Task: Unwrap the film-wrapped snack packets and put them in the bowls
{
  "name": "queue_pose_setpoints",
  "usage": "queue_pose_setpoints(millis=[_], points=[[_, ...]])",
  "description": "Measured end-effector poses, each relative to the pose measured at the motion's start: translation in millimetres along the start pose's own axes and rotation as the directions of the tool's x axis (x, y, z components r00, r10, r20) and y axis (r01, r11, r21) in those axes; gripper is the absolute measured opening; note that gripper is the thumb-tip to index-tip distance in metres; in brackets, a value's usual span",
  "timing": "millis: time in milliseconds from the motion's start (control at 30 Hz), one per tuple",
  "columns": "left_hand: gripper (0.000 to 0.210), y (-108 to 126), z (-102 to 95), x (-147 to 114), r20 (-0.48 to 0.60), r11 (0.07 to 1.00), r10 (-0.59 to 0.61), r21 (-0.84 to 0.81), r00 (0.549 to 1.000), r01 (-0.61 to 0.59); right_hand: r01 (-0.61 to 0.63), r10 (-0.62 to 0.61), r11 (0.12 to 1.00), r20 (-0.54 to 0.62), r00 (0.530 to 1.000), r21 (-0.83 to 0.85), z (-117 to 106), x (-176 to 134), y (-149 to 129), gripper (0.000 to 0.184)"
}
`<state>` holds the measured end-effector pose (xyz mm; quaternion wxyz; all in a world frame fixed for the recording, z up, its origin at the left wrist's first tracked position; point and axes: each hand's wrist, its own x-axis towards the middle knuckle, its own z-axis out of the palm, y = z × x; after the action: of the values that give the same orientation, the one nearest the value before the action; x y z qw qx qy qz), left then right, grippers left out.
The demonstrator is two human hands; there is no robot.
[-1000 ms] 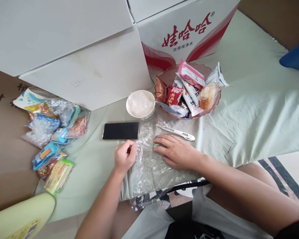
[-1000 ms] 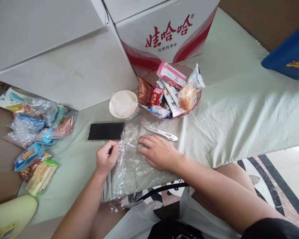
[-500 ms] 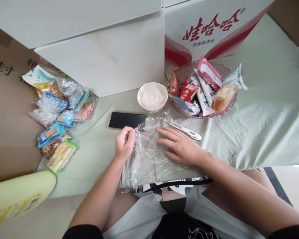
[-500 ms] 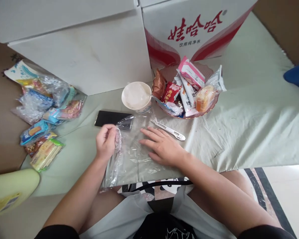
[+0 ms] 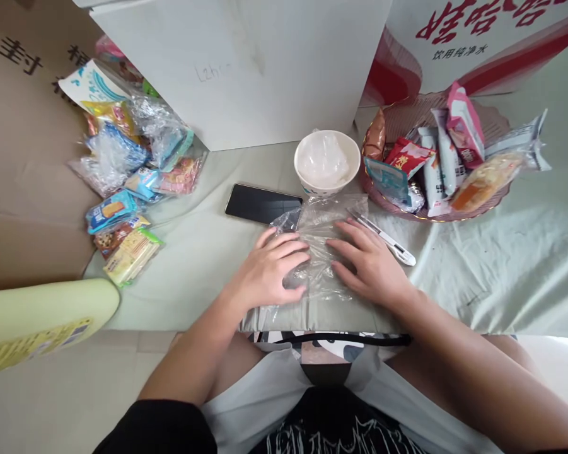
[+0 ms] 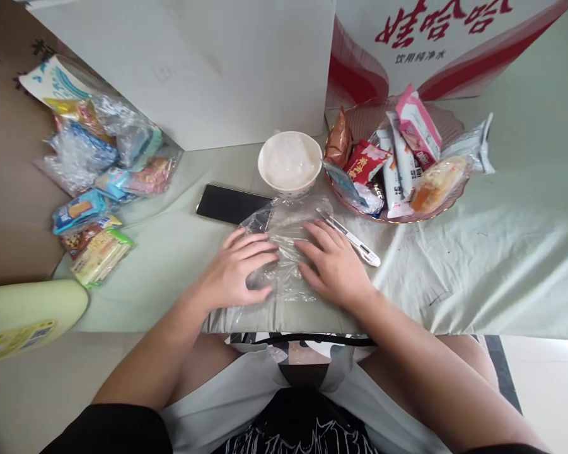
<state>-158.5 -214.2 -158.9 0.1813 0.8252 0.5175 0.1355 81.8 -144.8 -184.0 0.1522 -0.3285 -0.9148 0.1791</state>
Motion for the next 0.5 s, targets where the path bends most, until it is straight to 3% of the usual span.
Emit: queue_pose_setpoints(millis=[100, 200, 300, 400, 433, 500], points=[[0.031, -9.3, -0.6, 0.5, -0.031, 0.998, -0.068, -0.015, 0.997, 0.068, 0.122, -0.116, 0.985, -0.050, 0.992, 0.122, -6.6, -1.8, 4.0, 0.045], [0.022, -15.2, 1.4, 2.9, -0.132, 0.991, -0.107, -0.096, 0.985, 0.094, 0.235, -0.244, 0.962, 0.049, 0.968, 0.142, -11.5, -3.6, 6.7, 0.052], [0.018, -21.4, 0.5, 4.4, -0.281, 0.960, -0.189, -0.254, 0.941, 0.117, 0.225, -0.232, 0.969, 0.055, 0.971, 0.104, -12.5, -3.1, 10.0, 0.016], [0.022, -25.7, -6.6, 1.1, -0.428, 0.928, -0.269, -0.356, 0.863, 0.113, 0.204, -0.190, 0.966, -0.100, 0.977, 0.157, -14.9, -0.1, 12.8, 0.014], [0.026, -25.3, -9.7, -0.9, -0.462, 0.937, -0.239, -0.339, 0.854, 0.078, 0.192, -0.166, 0.964, -0.148, 0.975, 0.185, -16.5, 1.0, 13.1, 0.013], [0.041, -20.6, -14.9, -5.1, -0.448, 0.969, -0.085, -0.246, 0.890, -0.032, 0.134, -0.089, 0.965, -0.200, 0.976, 0.224, -20.6, 2.5, 13.0, 0.011]])
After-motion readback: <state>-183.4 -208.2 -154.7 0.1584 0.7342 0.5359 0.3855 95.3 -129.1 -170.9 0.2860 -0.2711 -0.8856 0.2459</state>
